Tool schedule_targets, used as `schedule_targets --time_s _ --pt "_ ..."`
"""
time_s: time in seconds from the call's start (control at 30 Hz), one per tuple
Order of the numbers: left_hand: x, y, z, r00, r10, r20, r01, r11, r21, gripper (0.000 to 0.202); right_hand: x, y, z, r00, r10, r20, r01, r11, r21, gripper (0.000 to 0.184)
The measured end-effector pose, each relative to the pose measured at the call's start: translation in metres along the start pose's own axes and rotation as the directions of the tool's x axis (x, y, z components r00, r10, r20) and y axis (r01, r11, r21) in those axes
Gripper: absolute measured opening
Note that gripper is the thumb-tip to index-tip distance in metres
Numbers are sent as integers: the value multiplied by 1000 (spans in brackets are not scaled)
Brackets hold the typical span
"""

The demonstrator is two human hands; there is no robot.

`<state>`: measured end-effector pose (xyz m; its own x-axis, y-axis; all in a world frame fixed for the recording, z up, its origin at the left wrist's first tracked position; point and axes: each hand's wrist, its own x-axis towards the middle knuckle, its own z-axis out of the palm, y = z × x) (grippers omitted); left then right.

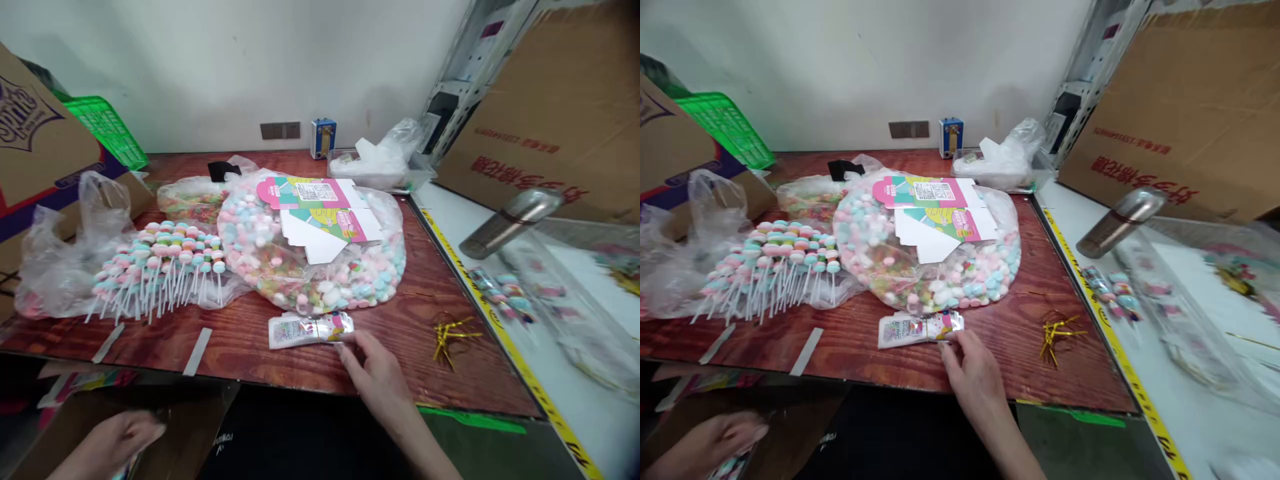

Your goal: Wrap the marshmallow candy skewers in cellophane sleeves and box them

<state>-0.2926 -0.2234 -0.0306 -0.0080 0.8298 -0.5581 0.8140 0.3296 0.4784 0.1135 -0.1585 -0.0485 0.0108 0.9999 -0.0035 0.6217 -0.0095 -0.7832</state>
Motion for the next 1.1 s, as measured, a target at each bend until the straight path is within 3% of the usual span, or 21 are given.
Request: schedule_targets --time_s 0.07,0.13,0.17,0.23,0.3,0.37,0.53,0.7,0.83,1.0,1.1 --pt "19 54 8 976 199 87 -194 979 -63 50 10 10 0 988 14 -153 -33 992 -121 25" --pt "34 111 18 889 438 132 -427 898 -107 29 20 15 6 981 16 -194 -49 985 -167 25" --pt "40 137 25 839 534 106 -522 844 -123 24 25 16 10 981 14 -194 -49 983 -174 24" --pt "53 176 42 740 671 -51 -672 733 -102 19 30 14 20 977 7 -212 -49 980 -194 23" --pt "68 198 63 643 746 -174 -756 655 14 26 32 10 28 971 -1 -240 -52 976 -211 23" --pt "84 206 83 602 756 -259 -747 647 152 31 32 5 33 966 -19 -260 -42 973 -226 23" --pt "104 201 109 591 718 -369 -666 692 280 42 32 6 38 955 -110 -274 33 962 -272 25" --pt "107 199 115 614 681 -399 -648 723 238 45 24 19 36 936 -232 -265 141 936 -322 28" --pt "107 201 116 630 674 -386 -641 731 233 44 18 24 36 881 -365 -300 247 898 -365 28" --pt "109 200 116 633 673 -383 -636 734 238 39 29 17 44 907 -279 -315 164 924 -345 27" --pt "109 199 116 632 672 -386 -637 734 235 44 34 17 42 901 -311 -302 177 899 -400 31"
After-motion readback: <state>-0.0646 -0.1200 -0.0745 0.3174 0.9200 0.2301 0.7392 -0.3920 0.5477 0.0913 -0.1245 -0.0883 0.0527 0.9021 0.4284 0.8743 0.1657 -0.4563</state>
